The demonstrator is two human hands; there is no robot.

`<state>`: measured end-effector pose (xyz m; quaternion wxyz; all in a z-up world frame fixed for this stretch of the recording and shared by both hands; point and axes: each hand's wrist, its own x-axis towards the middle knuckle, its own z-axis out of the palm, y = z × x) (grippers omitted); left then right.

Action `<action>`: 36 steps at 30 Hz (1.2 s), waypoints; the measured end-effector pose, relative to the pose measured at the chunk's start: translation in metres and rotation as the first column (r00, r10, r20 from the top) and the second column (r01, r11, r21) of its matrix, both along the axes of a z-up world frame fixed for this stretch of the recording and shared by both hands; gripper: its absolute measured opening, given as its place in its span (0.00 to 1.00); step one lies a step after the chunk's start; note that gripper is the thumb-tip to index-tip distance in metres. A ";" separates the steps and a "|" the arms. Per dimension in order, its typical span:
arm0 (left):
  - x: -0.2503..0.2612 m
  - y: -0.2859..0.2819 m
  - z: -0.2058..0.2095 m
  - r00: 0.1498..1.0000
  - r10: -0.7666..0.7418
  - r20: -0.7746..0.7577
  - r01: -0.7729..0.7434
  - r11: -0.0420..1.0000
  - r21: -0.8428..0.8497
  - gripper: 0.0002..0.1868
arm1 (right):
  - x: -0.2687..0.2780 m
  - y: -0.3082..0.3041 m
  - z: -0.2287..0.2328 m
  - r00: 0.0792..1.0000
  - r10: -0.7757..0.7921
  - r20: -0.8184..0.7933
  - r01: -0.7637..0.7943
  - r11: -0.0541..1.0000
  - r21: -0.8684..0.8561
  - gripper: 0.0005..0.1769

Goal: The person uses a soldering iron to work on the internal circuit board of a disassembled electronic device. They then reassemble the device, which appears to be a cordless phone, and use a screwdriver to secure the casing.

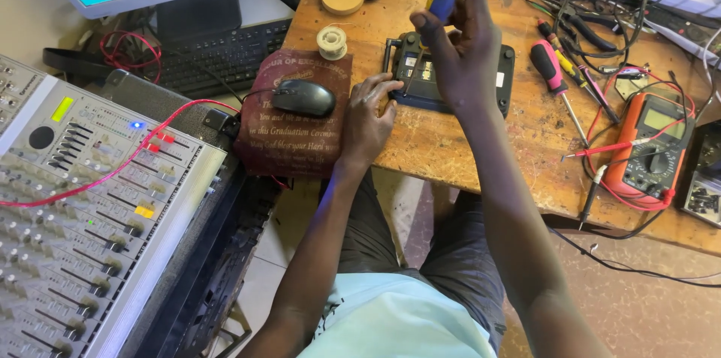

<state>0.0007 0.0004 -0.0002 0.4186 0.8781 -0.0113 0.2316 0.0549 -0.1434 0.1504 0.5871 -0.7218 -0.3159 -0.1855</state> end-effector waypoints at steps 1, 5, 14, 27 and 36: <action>0.000 0.000 0.001 1.000 0.000 0.000 0.000 1.000 0.000 0.20 | 0.000 0.000 0.001 1.000 0.000 0.000 0.000 1.000 0.000 0.21; -0.001 0.000 0.003 1.000 0.009 -0.025 -0.008 1.000 0.008 0.21 | -0.003 0.004 0.004 1.000 0.026 -0.005 -0.026 0.999 -0.041 0.20; 0.003 -0.005 0.013 0.998 -0.021 0.054 0.024 0.998 -0.053 0.16 | -0.008 0.007 0.002 0.998 0.004 -0.055 -0.006 0.999 -0.047 0.18; 0.026 -0.017 0.031 0.978 -0.103 0.182 0.179 0.865 -0.469 0.09 | -0.004 -0.019 0.009 0.982 0.179 -0.055 -0.178 0.984 0.017 0.29; 0.021 -0.009 0.034 0.960 -0.263 0.101 0.280 0.849 -0.448 0.05 | 0.007 -0.015 0.012 0.984 -0.023 0.176 0.034 0.997 -0.064 0.14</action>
